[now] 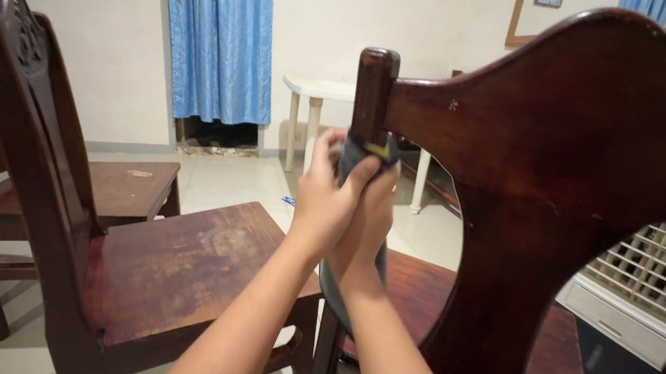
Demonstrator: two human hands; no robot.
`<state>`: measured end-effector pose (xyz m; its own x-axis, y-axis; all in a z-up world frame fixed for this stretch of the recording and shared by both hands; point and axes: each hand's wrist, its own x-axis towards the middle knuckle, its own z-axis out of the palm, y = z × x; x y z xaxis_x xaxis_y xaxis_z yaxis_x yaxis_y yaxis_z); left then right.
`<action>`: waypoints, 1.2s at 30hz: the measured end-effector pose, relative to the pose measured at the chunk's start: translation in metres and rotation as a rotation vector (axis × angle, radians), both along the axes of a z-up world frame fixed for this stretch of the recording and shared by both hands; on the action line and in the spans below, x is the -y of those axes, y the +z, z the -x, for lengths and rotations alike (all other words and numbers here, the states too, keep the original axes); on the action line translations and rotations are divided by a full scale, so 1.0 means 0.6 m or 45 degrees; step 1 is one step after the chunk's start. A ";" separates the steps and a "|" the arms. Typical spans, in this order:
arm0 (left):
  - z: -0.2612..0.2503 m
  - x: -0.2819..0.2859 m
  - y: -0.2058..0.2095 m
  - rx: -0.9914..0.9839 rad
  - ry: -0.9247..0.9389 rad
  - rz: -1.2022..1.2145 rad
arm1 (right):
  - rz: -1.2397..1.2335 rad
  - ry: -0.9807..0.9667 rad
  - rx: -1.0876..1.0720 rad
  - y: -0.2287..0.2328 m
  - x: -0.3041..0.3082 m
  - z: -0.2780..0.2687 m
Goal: The person wipes a wooden chair with a grey and yellow cloth. They clean the seat, legs, and backrest of the chair thoroughly. The person then moves to a second wooden chair and repeats the cleaning process on its seat and backrest.
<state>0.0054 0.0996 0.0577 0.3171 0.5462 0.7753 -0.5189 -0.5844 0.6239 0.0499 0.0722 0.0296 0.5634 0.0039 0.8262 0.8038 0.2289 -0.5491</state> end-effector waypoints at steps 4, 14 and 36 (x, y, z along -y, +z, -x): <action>-0.007 0.004 -0.051 0.017 0.035 0.104 | -0.007 -0.223 0.248 -0.055 -0.008 -0.008; -0.019 0.056 0.023 0.293 0.221 0.069 | 0.093 -0.880 0.823 0.015 0.005 -0.083; -0.061 0.132 0.020 0.086 -0.365 0.577 | 0.479 -1.986 1.369 0.102 0.138 -0.090</action>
<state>0.0422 0.0201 0.0694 0.4605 0.7295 0.5058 -0.6656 -0.0932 0.7405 0.1042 -0.0108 0.0905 -0.4209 0.3106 0.8523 0.1334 -0.9081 0.3968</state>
